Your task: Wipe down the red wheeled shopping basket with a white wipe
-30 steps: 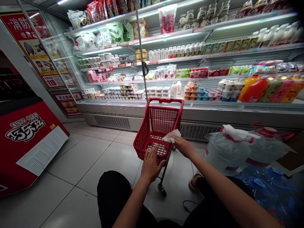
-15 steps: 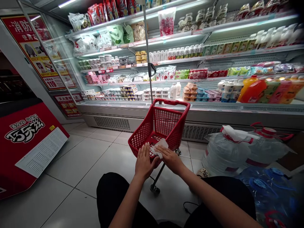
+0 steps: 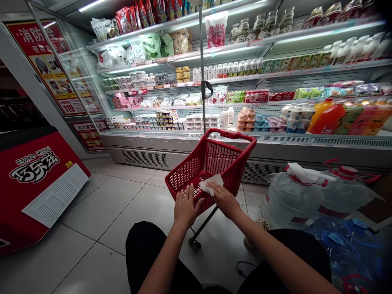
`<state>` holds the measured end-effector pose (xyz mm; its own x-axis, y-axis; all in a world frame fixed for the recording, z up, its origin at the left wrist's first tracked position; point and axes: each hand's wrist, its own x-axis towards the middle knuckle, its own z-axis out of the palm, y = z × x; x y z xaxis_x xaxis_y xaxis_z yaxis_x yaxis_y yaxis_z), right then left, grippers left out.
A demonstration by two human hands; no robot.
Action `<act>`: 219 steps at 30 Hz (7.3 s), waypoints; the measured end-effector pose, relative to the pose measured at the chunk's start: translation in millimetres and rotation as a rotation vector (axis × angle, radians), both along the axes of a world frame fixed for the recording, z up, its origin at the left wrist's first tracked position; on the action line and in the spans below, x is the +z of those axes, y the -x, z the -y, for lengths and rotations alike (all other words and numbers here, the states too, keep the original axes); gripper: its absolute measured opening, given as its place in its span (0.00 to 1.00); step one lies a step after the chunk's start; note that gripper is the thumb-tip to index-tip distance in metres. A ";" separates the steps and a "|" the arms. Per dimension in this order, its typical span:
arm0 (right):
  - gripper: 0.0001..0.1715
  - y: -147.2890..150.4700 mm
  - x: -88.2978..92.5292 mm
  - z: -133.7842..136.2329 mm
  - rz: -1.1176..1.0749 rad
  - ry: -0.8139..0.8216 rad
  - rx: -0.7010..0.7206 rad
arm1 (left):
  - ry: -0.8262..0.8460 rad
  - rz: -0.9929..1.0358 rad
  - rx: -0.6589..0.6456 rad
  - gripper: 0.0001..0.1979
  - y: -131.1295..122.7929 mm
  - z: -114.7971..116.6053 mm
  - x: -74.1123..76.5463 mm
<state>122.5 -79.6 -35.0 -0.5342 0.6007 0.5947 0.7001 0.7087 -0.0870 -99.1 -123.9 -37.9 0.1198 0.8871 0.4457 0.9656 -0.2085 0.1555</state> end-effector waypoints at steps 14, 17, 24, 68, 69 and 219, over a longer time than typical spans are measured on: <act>0.30 -21.5 13.9 -25.1 -0.117 0.044 -0.111 | -0.014 0.010 -0.095 0.33 14.3 16.5 11.0; 0.31 12.2 4.7 -5.5 -0.144 0.040 -0.066 | -0.013 0.021 -0.094 0.31 11.7 13.7 12.7; 0.35 25.2 3.7 7.6 -0.020 0.020 0.079 | 0.022 0.040 -0.116 0.30 21.7 17.4 17.6; 0.35 -33.9 9.2 -15.3 0.011 -0.066 0.073 | -0.023 0.048 -0.215 0.45 -8.0 26.3 14.6; 0.34 -45.6 12.1 -24.5 0.005 -0.074 0.039 | -0.021 0.065 -0.229 0.45 -7.3 27.1 15.8; 0.40 -43.5 -37.1 69.2 -0.130 0.014 -0.061 | -0.200 -0.309 -0.315 0.44 -28.5 13.6 4.7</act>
